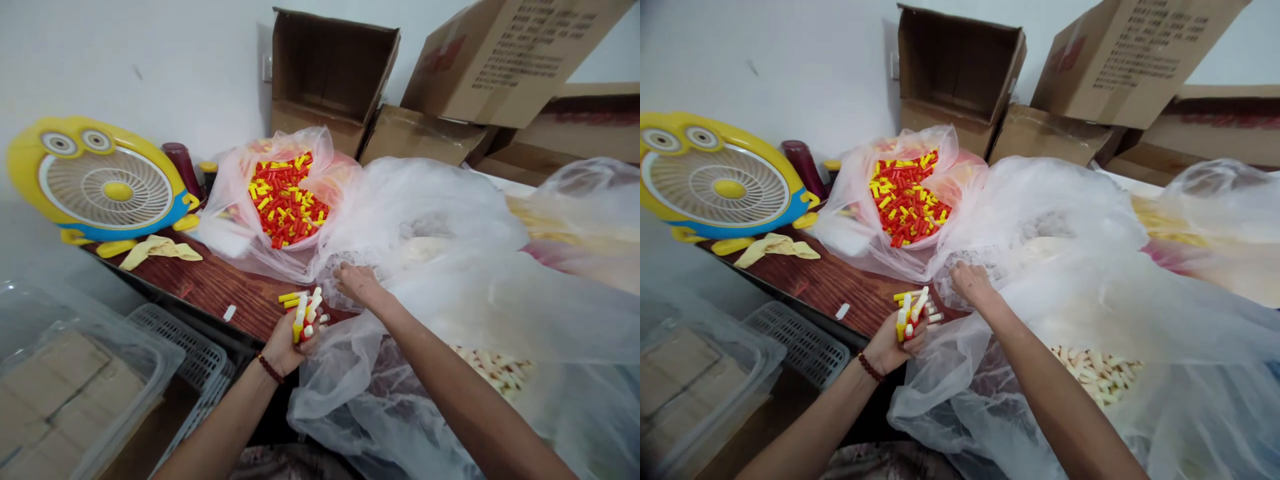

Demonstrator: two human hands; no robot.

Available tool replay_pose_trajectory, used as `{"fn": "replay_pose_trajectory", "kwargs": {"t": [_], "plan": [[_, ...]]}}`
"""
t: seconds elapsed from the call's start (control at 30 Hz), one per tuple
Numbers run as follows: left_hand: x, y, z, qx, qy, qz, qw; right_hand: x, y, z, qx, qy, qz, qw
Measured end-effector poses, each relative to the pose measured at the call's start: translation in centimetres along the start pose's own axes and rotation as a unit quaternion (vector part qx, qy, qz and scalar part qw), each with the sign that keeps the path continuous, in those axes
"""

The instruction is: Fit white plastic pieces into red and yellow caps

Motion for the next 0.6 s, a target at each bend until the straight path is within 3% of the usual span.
{"fn": "replay_pose_trajectory", "kwargs": {"t": [0.17,0.27,0.37,0.47,0.53,0.6], "plan": [[0.5,0.6,0.1,-0.013,-0.014,0.025,1.0,0.5,-0.1,-0.5,0.043,-0.002,-0.031,0.999],[0.6,0.7,0.0,-0.01,-0.005,0.021,1.0,1.5,0.0,-0.6,0.097,-0.026,-0.169,0.98],[0.9,0.5,0.0,0.04,-0.006,0.0,0.999,2.0,-0.2,0.0,0.103,-0.023,-0.398,0.911],[1.4,0.1,0.0,0.097,-0.031,-0.029,0.994,1.4,-0.1,1.4,0.054,0.035,-0.563,0.824],[1.6,-0.3,0.0,0.108,-0.043,-0.056,0.992,1.0,0.2,2.7,0.024,0.063,-0.601,0.796],[1.7,-0.6,0.0,0.112,-0.047,-0.089,0.989,0.6,0.8,3.7,0.002,0.077,-0.604,0.793]]}}
Point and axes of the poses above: each hand's wrist, its own z-axis away from the middle knuckle, its own y-axis out of the back of the hand, x = y × z, the point moved 3 cm from there along -z, towards the middle knuckle, and after that the axes turned 9 degrees about -y, right-handed, at the moved point
